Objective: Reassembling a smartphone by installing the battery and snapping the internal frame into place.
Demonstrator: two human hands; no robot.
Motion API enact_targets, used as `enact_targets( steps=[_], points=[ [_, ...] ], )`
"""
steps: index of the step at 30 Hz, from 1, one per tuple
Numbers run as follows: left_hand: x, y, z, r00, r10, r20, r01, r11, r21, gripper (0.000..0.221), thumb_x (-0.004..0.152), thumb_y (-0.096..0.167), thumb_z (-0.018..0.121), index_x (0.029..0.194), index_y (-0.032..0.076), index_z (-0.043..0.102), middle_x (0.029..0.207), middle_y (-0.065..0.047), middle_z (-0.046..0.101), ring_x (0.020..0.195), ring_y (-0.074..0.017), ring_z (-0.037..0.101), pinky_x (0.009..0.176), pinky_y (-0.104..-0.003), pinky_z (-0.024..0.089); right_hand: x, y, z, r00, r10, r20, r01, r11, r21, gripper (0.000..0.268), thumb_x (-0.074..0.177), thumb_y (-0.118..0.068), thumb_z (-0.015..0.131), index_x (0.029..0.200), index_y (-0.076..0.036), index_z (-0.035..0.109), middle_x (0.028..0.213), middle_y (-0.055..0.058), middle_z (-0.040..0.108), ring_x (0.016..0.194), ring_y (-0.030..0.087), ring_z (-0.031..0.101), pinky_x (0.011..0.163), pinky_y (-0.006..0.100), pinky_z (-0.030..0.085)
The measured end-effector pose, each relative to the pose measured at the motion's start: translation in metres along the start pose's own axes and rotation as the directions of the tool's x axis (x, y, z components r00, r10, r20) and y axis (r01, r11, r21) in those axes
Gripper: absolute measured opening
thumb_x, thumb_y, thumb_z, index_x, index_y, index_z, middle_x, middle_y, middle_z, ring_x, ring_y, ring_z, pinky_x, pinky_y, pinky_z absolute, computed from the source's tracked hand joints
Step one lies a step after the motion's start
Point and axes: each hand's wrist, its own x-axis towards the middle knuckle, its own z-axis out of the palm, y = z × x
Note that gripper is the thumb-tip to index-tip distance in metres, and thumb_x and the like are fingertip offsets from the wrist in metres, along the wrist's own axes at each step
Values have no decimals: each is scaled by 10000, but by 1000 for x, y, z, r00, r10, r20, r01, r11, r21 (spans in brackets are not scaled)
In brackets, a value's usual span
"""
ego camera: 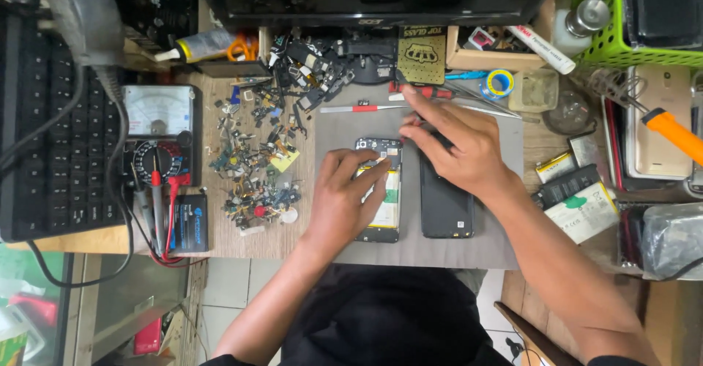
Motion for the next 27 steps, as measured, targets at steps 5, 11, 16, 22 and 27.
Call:
enact_targets(
  steps=[5, 11, 16, 22, 27],
  points=[
    [0, -1, 0, 1000, -4, 11, 3, 1000, 2, 177, 855, 41, 742, 1010, 99, 803, 1033, -65, 694, 959, -278, 625, 866, -368, 546, 6, -17, 1, 998, 58, 29, -63, 984, 167, 486, 974, 117, 638, 1452, 69, 567, 1094, 217, 788, 967, 332, 782, 800, 436, 641],
    [0, 0, 1, 1000, -12, 7, 12, 1000, 1, 194, 847, 32, 750, 1020, 101, 804, 1029, -61, 692, 949, -277, 623, 870, -374, 545, 1, -3, -1, 999, -26, -43, 28, 999, 34, 355, 894, 70, 817, 1243, 47, 755, 1013, 200, 760, 856, 342, 761, 743, 457, 632],
    [-2, -2, 1, 1000, -8, 12, 8, 1000, 9, 192, 844, 37, 752, 1018, 104, 801, 1029, -59, 692, 952, -279, 620, 872, -377, 540, 5, -13, 1, 998, 34, -46, -27, 987, 157, 457, 913, 160, 711, 1364, 114, 649, 1027, 213, 778, 887, 339, 777, 791, 471, 643],
    [2, 1, -1, 1000, -7, 15, 7, 1000, -5, 175, 849, 27, 753, 999, 97, 810, 1025, -70, 699, 958, -272, 631, 859, -359, 550, 1, -8, 2, 991, 76, -106, -59, 987, 152, 326, 863, 114, 816, 1174, 24, 779, 1009, 181, 766, 893, 322, 777, 787, 431, 632],
    [3, 1, -2, 999, -13, 30, 13, 1000, -7, 169, 857, 29, 752, 1005, 90, 808, 1036, -74, 698, 970, -275, 627, 863, -364, 554, 4, -14, 4, 992, 98, -83, -77, 971, 227, 310, 928, 166, 681, 1220, 72, 730, 1085, 243, 778, 1041, 406, 765, 879, 499, 615]
  ],
)
